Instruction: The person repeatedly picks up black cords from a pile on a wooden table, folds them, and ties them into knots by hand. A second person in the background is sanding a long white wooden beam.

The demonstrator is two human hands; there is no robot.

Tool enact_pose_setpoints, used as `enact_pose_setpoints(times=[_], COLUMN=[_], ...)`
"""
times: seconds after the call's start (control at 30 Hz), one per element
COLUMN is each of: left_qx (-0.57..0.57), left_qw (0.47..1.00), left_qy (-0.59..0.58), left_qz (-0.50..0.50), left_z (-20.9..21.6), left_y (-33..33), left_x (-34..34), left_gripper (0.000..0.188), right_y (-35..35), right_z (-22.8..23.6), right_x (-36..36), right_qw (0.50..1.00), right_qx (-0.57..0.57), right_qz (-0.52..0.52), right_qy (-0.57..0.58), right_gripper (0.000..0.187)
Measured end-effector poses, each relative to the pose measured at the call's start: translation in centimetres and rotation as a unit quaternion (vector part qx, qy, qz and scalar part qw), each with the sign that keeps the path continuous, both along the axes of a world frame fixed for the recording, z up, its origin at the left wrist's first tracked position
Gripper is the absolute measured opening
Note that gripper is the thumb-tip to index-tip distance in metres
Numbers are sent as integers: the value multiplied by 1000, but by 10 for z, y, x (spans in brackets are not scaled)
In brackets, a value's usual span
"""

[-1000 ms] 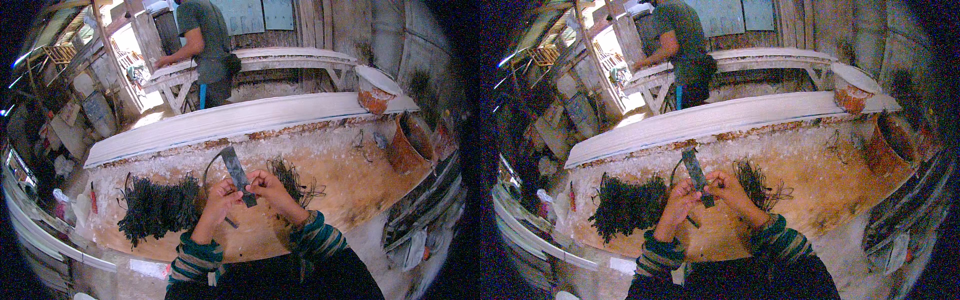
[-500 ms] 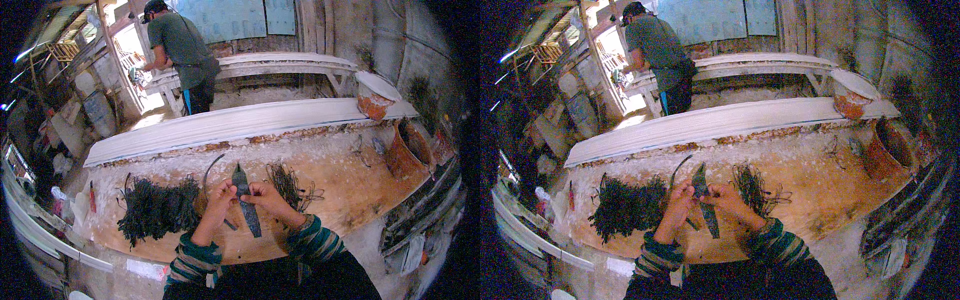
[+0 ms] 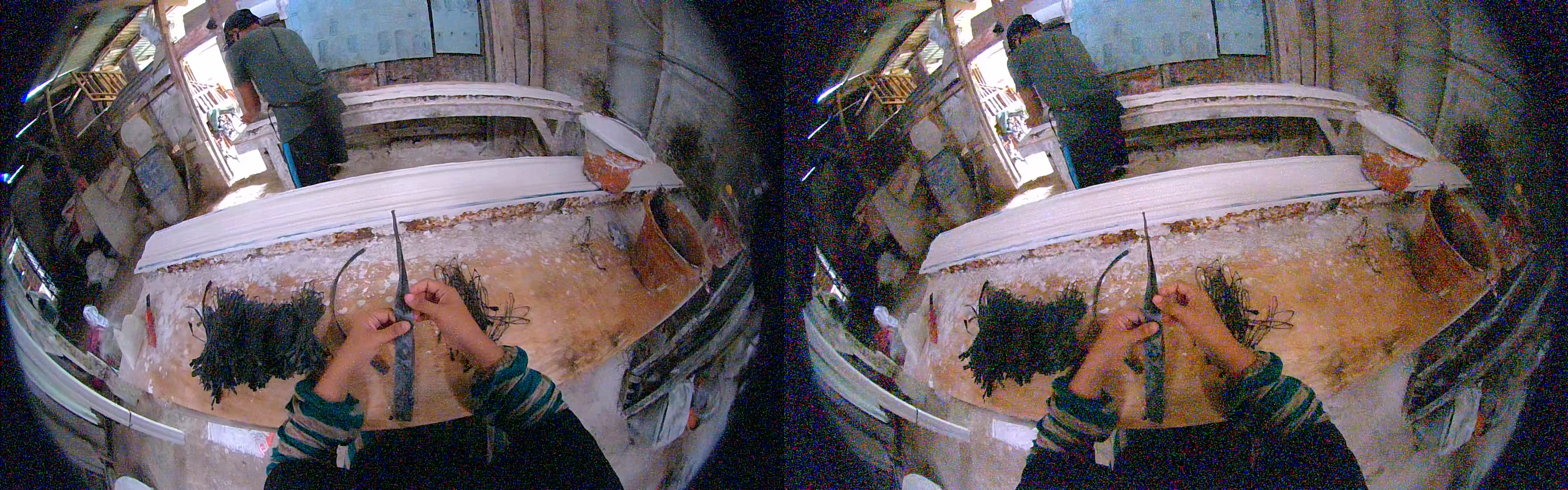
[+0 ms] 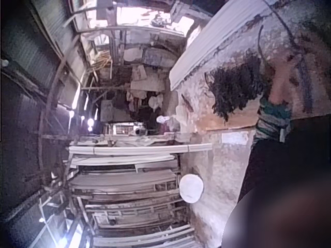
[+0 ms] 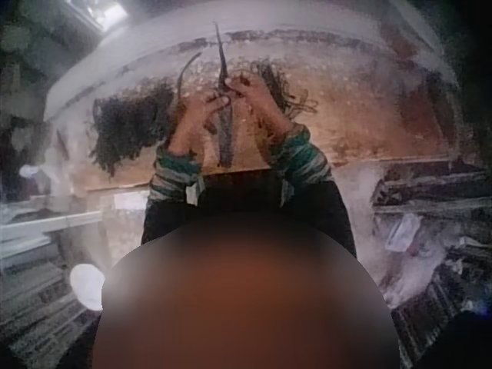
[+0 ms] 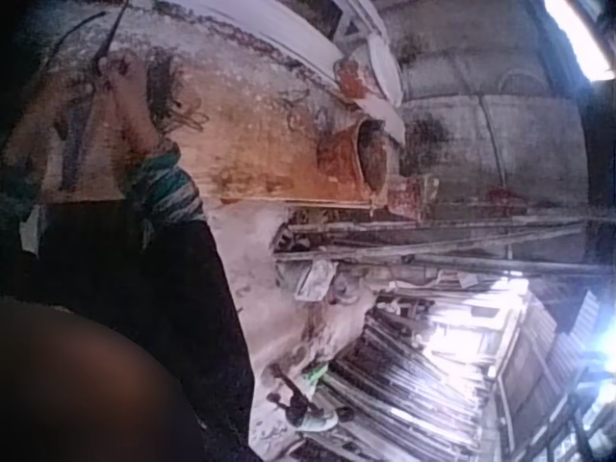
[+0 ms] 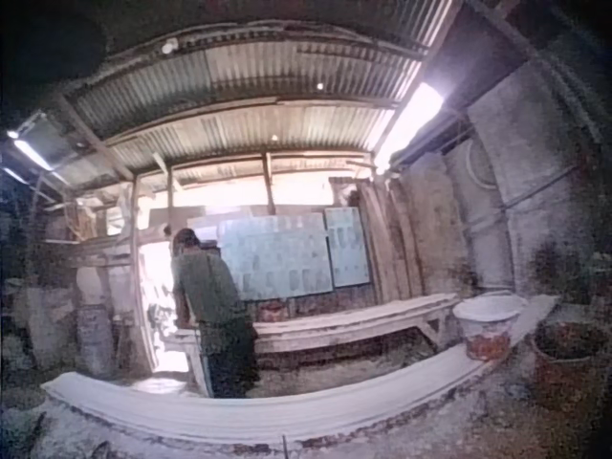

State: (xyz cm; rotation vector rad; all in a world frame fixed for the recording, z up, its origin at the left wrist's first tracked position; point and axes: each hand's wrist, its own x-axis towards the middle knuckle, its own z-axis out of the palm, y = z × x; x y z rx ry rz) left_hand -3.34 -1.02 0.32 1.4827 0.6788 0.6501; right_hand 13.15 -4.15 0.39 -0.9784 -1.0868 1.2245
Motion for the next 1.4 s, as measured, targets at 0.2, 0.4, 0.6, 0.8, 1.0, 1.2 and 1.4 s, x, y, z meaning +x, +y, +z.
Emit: enact_pose_setpoints(times=[0.2, 0.4, 0.6, 0.8, 1.0, 1.2, 1.4], left_qx=[-72, -70, -42, -28, -45, -53, -56], left_qw=[989, 990, 995, 998, 996, 996, 996], left_qy=[-27, -68, -66, -36, -68, -66, -58], left_qz=[129, 105, 61, 49, 46, 34, 33], left_z=[5, 0, -1, -13, -9, -7, 0], left_y=[-3, 3, 4, 8, 5, 3, 0], left_x=[6, 1, -1, -3, -1, -2, -1], left_gripper=[12, 9, 8, 9, 9, 10, 6], right_y=[1, -2, -2, -10, -7, -4, 3], right_z=[-5, -5, -7, 12, 6, -3, -16], right_x=[-3, -6, -4, -9, -7, -9, -7], right_qw=[996, 997, 998, 995, 994, 996, 999], right_qx=[3, 2, 3, -18, -25, -38, -11], right_qz=[21, 30, 41, 98, 103, 70, 31], right_qy=[-83, -74, -45, 25, 25, 45, 32], right_gripper=[12, 12, 9, 10, 9, 11, 17])
